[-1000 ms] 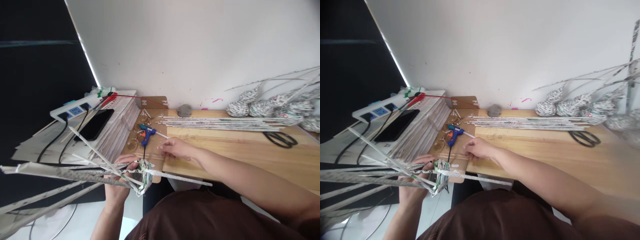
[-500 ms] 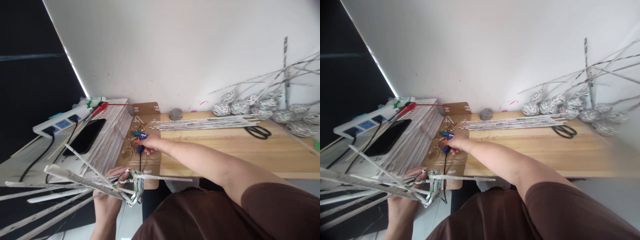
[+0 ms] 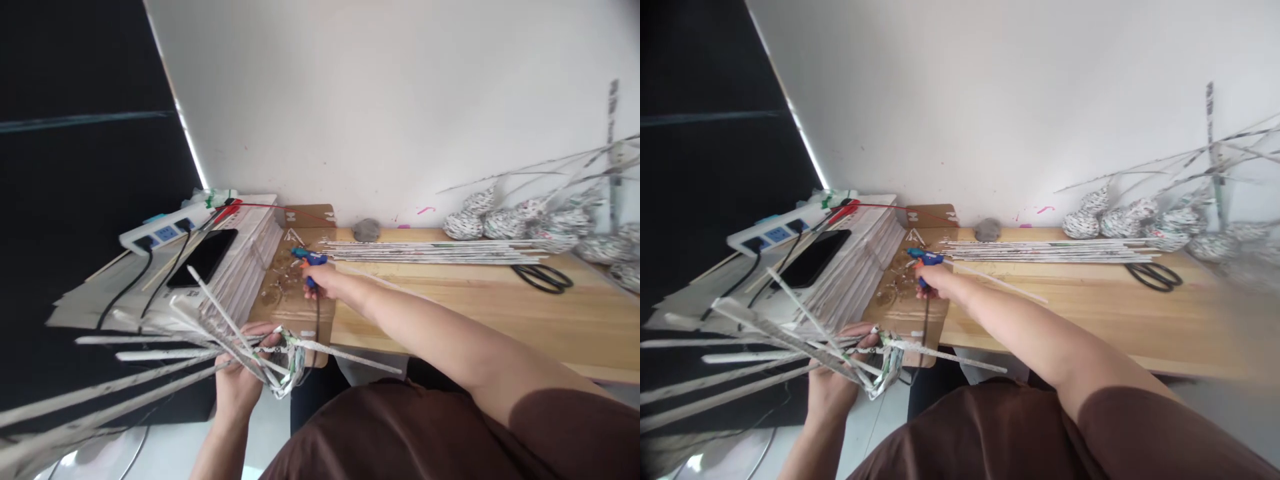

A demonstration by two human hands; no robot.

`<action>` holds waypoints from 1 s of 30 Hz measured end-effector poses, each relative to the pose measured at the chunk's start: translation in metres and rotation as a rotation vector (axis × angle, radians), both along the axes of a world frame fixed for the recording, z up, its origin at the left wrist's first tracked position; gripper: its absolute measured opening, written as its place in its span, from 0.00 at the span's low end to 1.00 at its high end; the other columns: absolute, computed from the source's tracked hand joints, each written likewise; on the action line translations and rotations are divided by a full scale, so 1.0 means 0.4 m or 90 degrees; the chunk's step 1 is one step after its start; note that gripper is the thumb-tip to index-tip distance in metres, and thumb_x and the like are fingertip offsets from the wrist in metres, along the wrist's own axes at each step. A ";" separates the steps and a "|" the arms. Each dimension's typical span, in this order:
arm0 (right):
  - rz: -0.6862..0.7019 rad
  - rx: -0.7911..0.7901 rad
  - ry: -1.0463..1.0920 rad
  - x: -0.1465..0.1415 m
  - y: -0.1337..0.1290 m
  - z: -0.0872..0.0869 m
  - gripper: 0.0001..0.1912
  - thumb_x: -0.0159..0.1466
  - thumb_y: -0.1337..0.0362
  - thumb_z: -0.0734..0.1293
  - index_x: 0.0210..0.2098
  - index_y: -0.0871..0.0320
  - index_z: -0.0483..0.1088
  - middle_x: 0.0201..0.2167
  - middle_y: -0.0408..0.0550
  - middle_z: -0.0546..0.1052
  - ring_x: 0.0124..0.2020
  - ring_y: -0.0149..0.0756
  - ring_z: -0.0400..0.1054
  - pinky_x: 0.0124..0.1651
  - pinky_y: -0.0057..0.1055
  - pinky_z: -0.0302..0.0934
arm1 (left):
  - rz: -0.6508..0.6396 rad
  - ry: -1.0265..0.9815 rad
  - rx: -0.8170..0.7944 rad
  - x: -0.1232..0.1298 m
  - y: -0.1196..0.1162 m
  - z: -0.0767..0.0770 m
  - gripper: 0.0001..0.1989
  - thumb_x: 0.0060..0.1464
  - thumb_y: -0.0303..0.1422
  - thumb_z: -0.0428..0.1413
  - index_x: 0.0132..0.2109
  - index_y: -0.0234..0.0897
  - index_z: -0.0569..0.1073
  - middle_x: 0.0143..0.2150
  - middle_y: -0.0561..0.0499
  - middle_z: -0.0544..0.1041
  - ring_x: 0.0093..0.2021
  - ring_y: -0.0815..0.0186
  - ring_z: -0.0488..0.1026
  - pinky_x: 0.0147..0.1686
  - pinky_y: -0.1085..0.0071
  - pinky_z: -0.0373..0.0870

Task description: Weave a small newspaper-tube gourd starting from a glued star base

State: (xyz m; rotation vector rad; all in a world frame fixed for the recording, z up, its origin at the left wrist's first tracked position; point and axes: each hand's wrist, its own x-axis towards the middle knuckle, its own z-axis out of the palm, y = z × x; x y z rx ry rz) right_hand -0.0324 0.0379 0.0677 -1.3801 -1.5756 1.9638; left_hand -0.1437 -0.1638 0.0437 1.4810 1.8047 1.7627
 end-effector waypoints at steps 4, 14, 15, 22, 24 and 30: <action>-0.009 0.032 0.077 0.100 -0.042 0.013 0.05 0.63 0.69 0.64 0.38 0.58 0.61 0.23 0.39 0.73 0.18 0.27 0.70 0.18 0.20 0.60 | 0.003 -0.077 -0.005 0.005 0.011 0.012 0.07 0.50 0.35 0.64 0.35 0.36 0.81 0.35 0.47 0.81 0.38 0.60 0.78 0.42 0.63 0.76; 0.091 0.044 0.286 0.360 -0.199 0.105 0.16 0.61 0.57 0.65 0.46 0.56 0.67 0.30 0.46 0.72 0.23 0.30 0.63 0.22 0.27 0.56 | -0.018 -0.115 0.055 0.012 0.059 0.026 0.04 0.50 0.33 0.64 0.35 0.38 0.81 0.36 0.48 0.81 0.41 0.60 0.78 0.44 0.63 0.75; 0.091 0.059 0.288 0.371 -0.208 0.112 0.15 0.63 0.54 0.65 0.44 0.55 0.67 0.28 0.45 0.71 0.23 0.30 0.62 0.23 0.27 0.57 | -0.021 -0.110 0.060 0.014 0.063 0.029 0.04 0.50 0.32 0.64 0.35 0.39 0.81 0.36 0.48 0.81 0.41 0.60 0.78 0.44 0.63 0.75; 0.130 0.196 0.180 0.404 -0.237 0.125 0.17 0.64 0.49 0.67 0.32 0.57 0.69 0.24 0.42 0.70 0.25 0.28 0.65 0.30 0.26 0.62 | -0.032 -0.045 0.065 0.039 0.082 0.054 0.02 0.51 0.30 0.63 0.35 0.39 0.81 0.36 0.48 0.81 0.41 0.61 0.77 0.45 0.62 0.74; 0.127 0.209 0.168 0.407 -0.240 0.121 0.16 0.64 0.49 0.67 0.39 0.57 0.71 0.25 0.42 0.70 0.26 0.30 0.65 0.31 0.27 0.64 | -0.043 -0.035 0.066 0.046 0.085 0.059 0.03 0.51 0.30 0.63 0.35 0.40 0.82 0.37 0.49 0.81 0.40 0.61 0.77 0.44 0.64 0.74; 0.115 0.285 0.108 0.413 -0.252 0.124 0.17 0.65 0.51 0.67 0.48 0.53 0.73 0.32 0.44 0.77 0.29 0.32 0.68 0.33 0.28 0.67 | -0.050 -0.014 0.056 0.053 0.093 0.064 0.03 0.51 0.30 0.63 0.35 0.39 0.82 0.36 0.49 0.81 0.40 0.61 0.78 0.46 0.62 0.73</action>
